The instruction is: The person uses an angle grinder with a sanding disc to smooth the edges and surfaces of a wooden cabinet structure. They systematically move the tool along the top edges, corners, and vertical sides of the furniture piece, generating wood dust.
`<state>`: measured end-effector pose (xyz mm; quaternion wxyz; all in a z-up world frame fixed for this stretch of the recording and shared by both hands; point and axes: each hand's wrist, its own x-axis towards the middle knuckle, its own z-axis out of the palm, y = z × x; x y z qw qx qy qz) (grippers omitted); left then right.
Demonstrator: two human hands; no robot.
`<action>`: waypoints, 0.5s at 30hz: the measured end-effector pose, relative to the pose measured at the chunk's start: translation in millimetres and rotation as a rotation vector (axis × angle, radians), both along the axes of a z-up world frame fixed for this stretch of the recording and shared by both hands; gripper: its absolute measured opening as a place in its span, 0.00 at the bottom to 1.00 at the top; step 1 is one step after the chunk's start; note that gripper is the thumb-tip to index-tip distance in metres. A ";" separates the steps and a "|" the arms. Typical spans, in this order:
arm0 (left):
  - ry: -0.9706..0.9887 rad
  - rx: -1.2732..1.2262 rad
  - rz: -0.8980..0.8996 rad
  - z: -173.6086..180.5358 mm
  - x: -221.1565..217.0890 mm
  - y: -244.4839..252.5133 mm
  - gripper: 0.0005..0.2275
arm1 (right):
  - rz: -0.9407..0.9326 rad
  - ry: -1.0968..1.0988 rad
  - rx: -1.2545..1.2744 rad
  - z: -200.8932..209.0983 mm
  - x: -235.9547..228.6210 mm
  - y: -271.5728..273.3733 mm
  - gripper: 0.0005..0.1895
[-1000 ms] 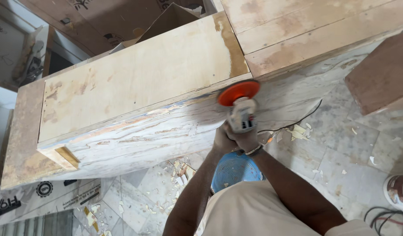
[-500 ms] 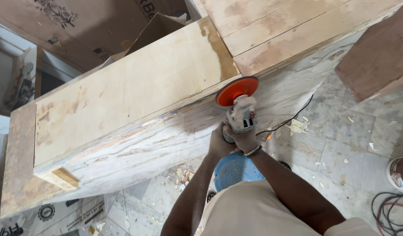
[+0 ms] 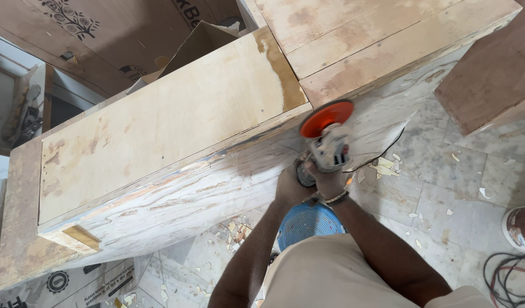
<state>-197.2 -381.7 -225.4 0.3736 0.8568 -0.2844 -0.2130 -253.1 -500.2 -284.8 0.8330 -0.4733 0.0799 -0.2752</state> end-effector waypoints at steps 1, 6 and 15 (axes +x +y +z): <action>0.040 -0.027 0.022 -1.9 -2.0 3.0 0.33 | -0.009 -0.012 -0.052 -0.4 0.4 2.5 0.27; 0.020 -0.162 0.015 5.0 -1.1 2.1 0.34 | -0.062 -0.036 -0.173 3.5 4.7 6.0 0.28; -0.046 -0.018 0.001 18.6 -1.4 -23.1 0.35 | -0.059 -0.111 -0.039 14.0 0.9 -22.5 0.24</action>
